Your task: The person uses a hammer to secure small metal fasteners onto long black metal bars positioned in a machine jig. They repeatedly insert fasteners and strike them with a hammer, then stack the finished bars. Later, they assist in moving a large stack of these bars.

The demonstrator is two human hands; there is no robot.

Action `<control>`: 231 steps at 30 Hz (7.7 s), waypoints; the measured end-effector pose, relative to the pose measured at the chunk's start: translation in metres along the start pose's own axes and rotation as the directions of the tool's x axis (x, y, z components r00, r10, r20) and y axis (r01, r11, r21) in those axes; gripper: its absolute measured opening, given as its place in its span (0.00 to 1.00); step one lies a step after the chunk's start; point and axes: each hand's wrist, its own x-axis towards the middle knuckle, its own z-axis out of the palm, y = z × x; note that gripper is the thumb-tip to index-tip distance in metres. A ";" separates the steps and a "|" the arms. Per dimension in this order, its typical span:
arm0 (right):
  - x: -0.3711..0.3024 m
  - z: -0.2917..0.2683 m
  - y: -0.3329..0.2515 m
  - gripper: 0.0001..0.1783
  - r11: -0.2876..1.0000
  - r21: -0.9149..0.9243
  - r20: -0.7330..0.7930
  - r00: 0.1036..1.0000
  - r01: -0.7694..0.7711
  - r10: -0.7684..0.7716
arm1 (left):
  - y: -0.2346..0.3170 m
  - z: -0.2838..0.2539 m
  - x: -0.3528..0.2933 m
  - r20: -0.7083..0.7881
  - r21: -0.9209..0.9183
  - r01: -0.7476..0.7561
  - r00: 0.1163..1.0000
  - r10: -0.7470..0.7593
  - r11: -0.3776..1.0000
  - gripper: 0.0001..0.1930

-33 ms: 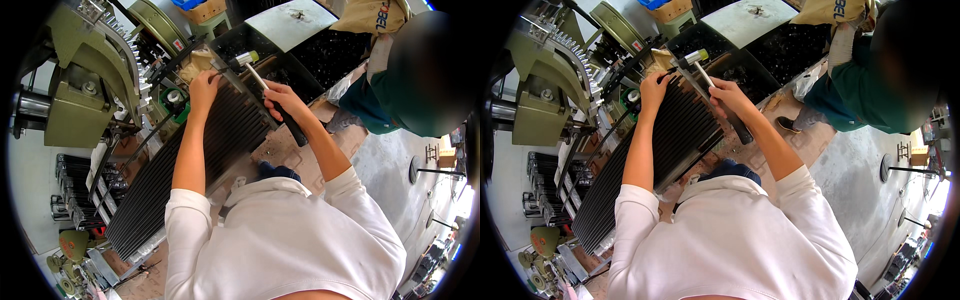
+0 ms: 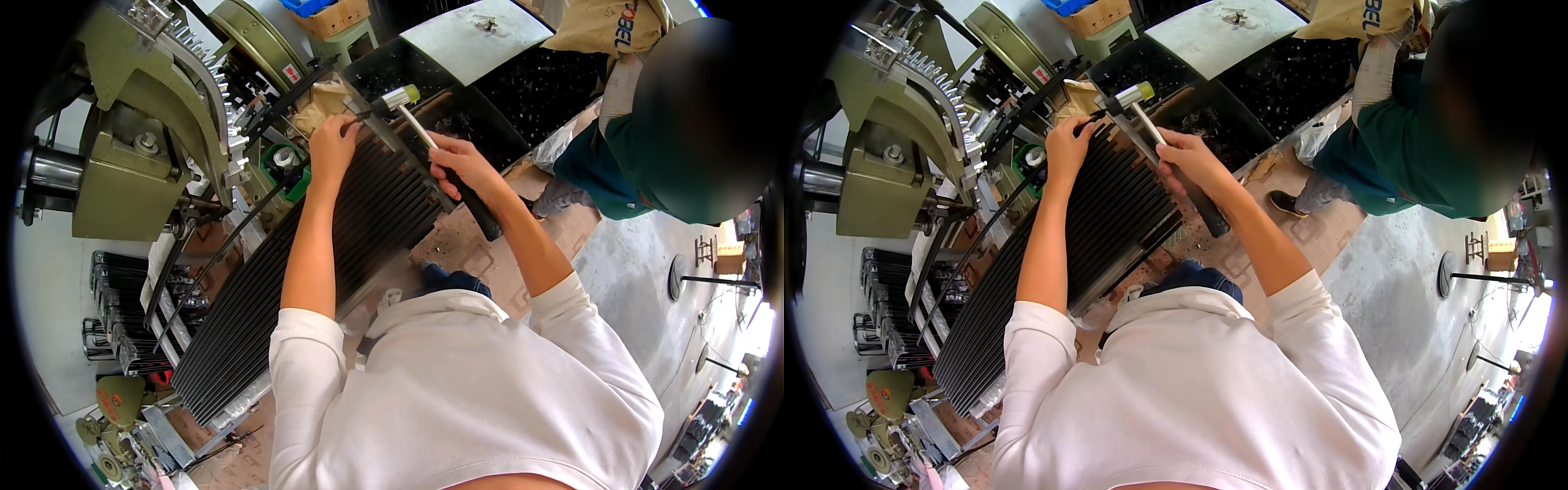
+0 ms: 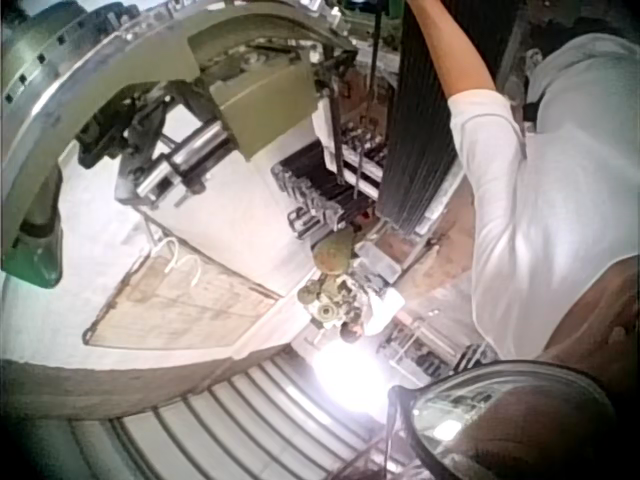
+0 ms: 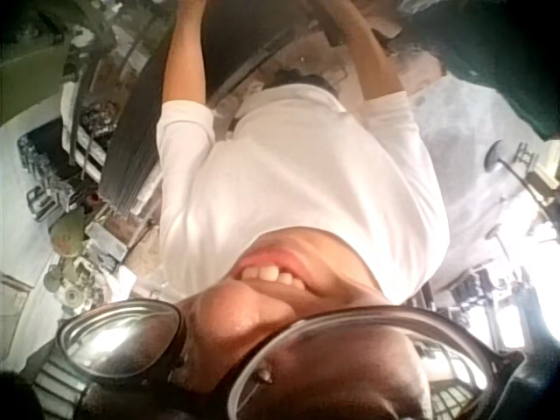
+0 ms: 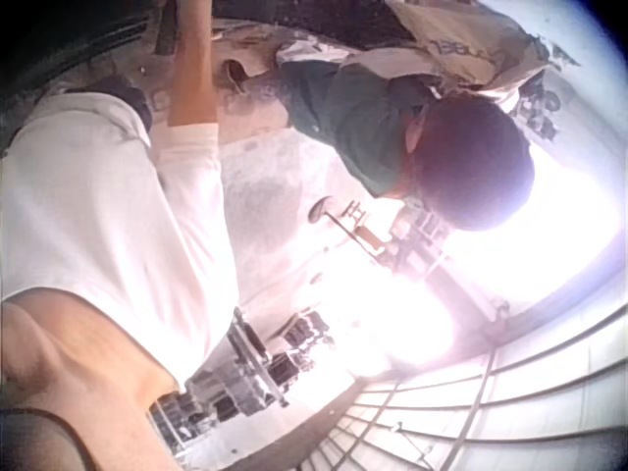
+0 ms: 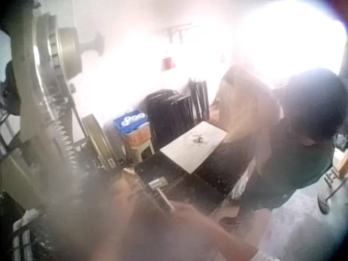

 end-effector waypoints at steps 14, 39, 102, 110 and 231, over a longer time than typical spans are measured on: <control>0.007 -0.002 -0.004 0.25 0.996 -0.079 -0.023 0.999 0.033 -0.035 | 0.005 0.005 0.003 0.006 0.116 -0.038 0.999 0.037 0.993 0.08; 0.003 0.005 0.002 0.24 0.996 -0.084 -0.002 1.000 0.015 -0.015 | 0.012 0.004 0.003 0.170 0.260 -0.131 0.982 0.088 0.957 0.08; -0.002 0.017 0.008 0.22 0.983 -0.153 -0.104 0.987 0.106 -0.122 | -0.017 -0.024 -0.016 0.225 0.294 -0.099 0.974 0.032 0.951 0.11; -0.001 0.015 0.011 0.22 0.987 -0.112 -0.123 0.984 0.118 -0.131 | -0.011 -0.022 -0.014 0.242 0.303 -0.103 0.970 0.028 0.947 0.11; 0.059 0.168 0.046 0.10 0.949 -0.307 0.162 0.987 0.071 -0.021 | -0.012 -0.146 -0.148 -0.341 -0.570 0.319 0.747 -0.572 0.757 0.06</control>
